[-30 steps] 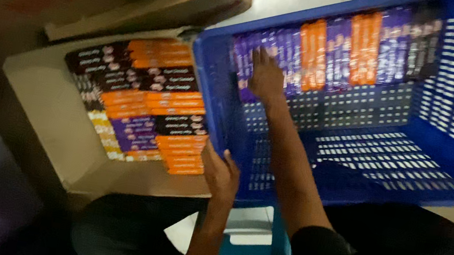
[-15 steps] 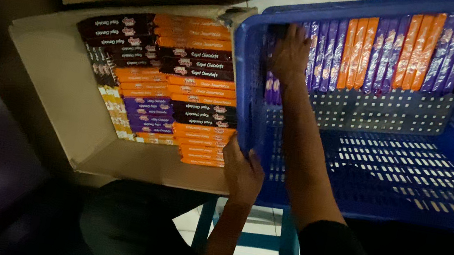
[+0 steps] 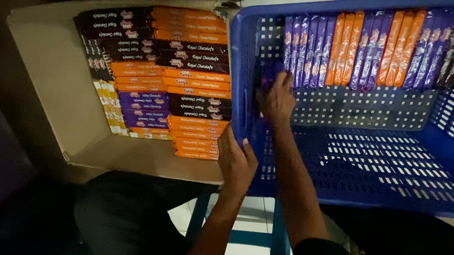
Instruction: The person transfers individually wrapped snack bars from a cardboard box into a blue plastic basket. They pick up bars one by one or in small groups and place them into the basket, arranging them in rows.
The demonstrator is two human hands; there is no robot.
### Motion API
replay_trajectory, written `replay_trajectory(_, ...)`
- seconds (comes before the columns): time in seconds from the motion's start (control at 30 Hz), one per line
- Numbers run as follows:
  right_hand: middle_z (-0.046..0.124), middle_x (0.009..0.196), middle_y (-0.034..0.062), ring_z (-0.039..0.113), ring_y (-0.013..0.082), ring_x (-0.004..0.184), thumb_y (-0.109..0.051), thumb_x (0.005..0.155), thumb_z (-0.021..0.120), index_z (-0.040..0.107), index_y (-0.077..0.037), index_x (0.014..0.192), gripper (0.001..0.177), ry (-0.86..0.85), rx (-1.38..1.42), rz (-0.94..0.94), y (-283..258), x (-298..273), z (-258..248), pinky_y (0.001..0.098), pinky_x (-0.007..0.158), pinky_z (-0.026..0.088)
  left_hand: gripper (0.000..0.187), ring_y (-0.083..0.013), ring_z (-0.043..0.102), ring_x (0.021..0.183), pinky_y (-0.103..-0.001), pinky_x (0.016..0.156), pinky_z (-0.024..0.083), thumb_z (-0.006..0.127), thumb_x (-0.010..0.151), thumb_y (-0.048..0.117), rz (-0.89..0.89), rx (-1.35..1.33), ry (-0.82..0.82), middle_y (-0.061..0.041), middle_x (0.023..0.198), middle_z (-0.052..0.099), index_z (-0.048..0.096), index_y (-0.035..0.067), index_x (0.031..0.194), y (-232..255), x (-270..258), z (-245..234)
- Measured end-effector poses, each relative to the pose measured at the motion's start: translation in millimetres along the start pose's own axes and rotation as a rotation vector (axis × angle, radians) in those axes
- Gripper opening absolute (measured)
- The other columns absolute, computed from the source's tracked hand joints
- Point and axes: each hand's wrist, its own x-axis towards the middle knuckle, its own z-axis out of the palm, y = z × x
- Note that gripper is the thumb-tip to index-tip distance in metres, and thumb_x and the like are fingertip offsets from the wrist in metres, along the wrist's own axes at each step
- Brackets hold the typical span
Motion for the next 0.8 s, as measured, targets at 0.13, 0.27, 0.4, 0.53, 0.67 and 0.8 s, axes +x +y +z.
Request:
replay_trajectory(0.13, 0.042, 0.146, 0.03, 0.071, 0.0489, 0.095, -0.037, 0.09, 0.073, 0.032, 0.004, 0.145, 0.08, 0.022, 0.008, 0.044, 19.0, -20.8, 11.6, 0.0587, 0.085, 0.061, 0.046, -0.053, 0.058, 0.1, -0.058, 0.084, 0.05, 0.05, 0.098, 0.007, -0.016, -0.042, -0.002, -0.035, 0.119, 0.057, 0.044, -0.013, 0.139, 9.3, 3.0, -9.6)
replay_trajectory(0.27, 0.039, 0.147, 0.0301, 0.064, 0.0574, 0.108, -0.032, 0.08, 0.084, 0.024, 0.002, 0.151, 0.099, 0.042, 0.154, 0.027, 27.4, -46.3, -31.7, 0.0675, 0.094, 0.055, 0.051, -0.0482, 0.058, 0.104, -0.055, 0.087, 0.051, 0.055, 0.096, 0.006, -0.005, -0.007, 0.011, -0.031, 0.12, 0.057, 0.044, -0.011, 0.142, -4.2, 0.1, 3.2)
replay_trajectory(0.4, 0.055, 0.134, 0.028, 0.058, 0.0563, 0.12, -0.026, 0.073, 0.088, 0.036, -0.008, 0.139, 0.086, 0.122, 0.416, 0.059, 17.9, -81.6, -125.6, 0.0691, 0.103, 0.045, 0.051, -0.0512, 0.058, 0.103, -0.057, 0.089, 0.05, 0.057, 0.094, 0.003, 0.039, -0.034, 0.051, -0.033, 0.119, 0.058, 0.044, -0.014, 0.14, -8.0, -2.6, 6.0)
replay_trajectory(0.53, 0.064, 0.119, 0.0282, 0.061, 0.0592, 0.112, -0.015, 0.072, 0.085, 0.041, -0.013, 0.126, 0.07, 0.238, 0.543, -0.008, 16.5, -110.4, -196.6, 0.0665, 0.091, 0.046, 0.053, -0.0499, 0.057, 0.103, -0.058, 0.089, 0.048, 0.054, 0.093, 0.005, 0.05, -0.091, 0.079, -0.03, 0.116, 0.058, 0.043, -0.009, 0.143, -12.7, -4.7, 10.6)
replay_trajectory(0.67, 0.059, 0.096, 0.0148, 0.064, 0.0316, 0.088, -0.016, 0.068, 0.092, 0.047, -0.009, 0.126, 0.074, 0.262, 0.728, -0.124, 8.3, -141.5, -244.5, 0.0404, 0.077, 0.05, 0.066, -0.0499, 0.055, 0.115, -0.058, 0.098, 0.046, 0.058, 0.092, 0.002, -0.056, -0.192, -0.042, -0.027, 0.127, 0.055, 0.036, 0.0, 0.154, -6.6, -4.5, -6.4)
replay_trajectory(0.8, 0.065, 0.098, 0.0083, 0.066, 0.0196, 0.091, -0.02, 0.072, 0.09, 0.055, -0.006, 0.131, 0.071, 0.179, 0.865, -0.189, -8.8, -166.9, -275.0, 0.0346, 0.083, 0.056, 0.052, -0.0602, 0.054, 0.117, -0.066, 0.103, 0.041, 0.056, 0.105, 0.021, -0.013, -0.426, -0.2, -0.038, 0.122, 0.059, 0.044, -0.01, 0.145, -44.5, -1.4, 7.2)
